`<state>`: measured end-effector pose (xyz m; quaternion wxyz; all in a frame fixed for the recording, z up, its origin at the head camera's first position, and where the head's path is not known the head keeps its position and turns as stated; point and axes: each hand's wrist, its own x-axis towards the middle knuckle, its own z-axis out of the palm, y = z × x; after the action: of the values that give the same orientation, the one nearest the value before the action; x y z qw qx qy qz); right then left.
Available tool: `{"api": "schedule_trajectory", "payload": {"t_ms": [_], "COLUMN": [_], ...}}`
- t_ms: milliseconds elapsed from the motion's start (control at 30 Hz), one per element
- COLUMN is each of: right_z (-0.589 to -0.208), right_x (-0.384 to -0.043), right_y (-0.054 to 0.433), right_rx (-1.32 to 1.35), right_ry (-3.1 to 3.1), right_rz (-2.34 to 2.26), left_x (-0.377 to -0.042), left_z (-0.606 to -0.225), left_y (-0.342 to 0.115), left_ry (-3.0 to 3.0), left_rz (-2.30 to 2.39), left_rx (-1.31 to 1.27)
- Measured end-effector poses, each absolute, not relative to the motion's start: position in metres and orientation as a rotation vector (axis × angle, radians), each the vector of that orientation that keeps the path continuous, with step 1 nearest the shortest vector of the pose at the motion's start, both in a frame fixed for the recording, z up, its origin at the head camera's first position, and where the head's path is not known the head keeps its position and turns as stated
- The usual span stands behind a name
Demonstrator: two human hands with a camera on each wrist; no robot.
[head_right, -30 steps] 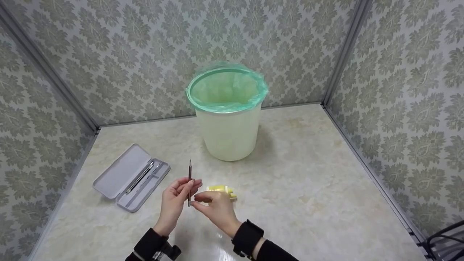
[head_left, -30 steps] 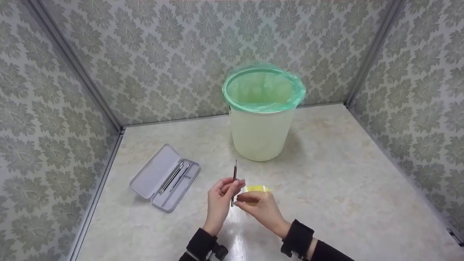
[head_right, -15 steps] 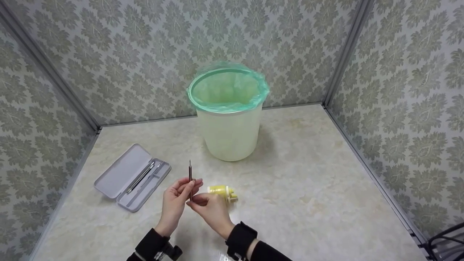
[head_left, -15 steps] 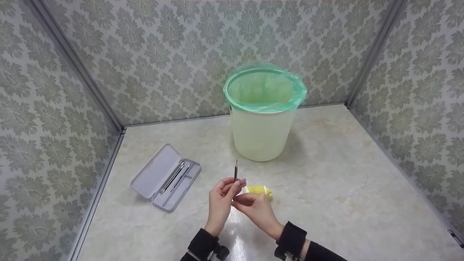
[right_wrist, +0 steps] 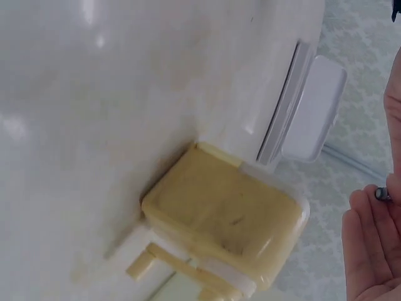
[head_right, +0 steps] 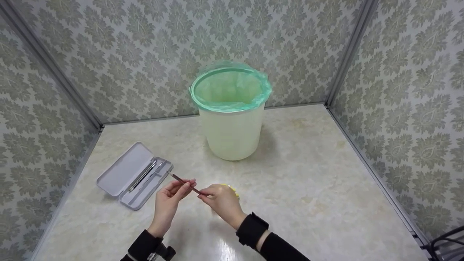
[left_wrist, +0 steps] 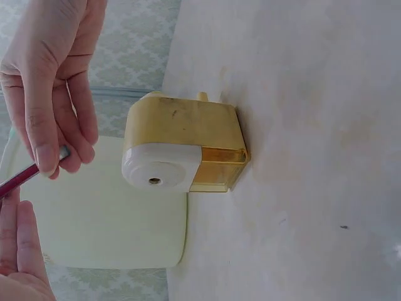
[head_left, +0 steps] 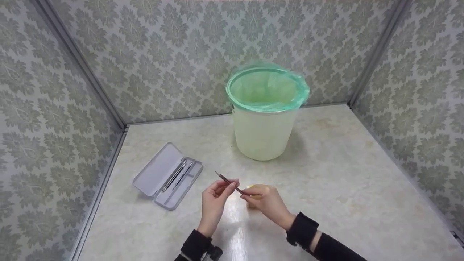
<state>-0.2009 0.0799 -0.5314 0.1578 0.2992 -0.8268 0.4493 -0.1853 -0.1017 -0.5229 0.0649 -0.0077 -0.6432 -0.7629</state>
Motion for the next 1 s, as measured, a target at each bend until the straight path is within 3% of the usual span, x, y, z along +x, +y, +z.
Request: {"api": "schedule_trajectory", "payload": {"t_ms": [333, 533, 733, 1000], "right_z": [-0.529, -0.529, -0.528, -0.526], "right_x": [-0.218, -0.223, -0.224, -0.224], "right_y": [0.105, 0.112, 0.113, 0.101], "right_rx": [1.05, 1.103, 1.143, 1.14], "right_ry": [-2.247, -2.178, -2.15, -2.099], "right_rz": [0.625, 0.397, 0.338, 0.391], "left_x": [-0.175, -0.168, -0.164, -0.157], "left_z": [-0.521, -0.521, -0.522, -0.529], "left_y": [-0.131, -0.142, -0.145, -0.146], "left_ry": [-2.213, -2.376, -2.452, -2.378], "left_rz": [-2.055, -1.666, -1.322, -1.369], "left_rx": [-0.12, -0.24, -0.324, -0.264]}}
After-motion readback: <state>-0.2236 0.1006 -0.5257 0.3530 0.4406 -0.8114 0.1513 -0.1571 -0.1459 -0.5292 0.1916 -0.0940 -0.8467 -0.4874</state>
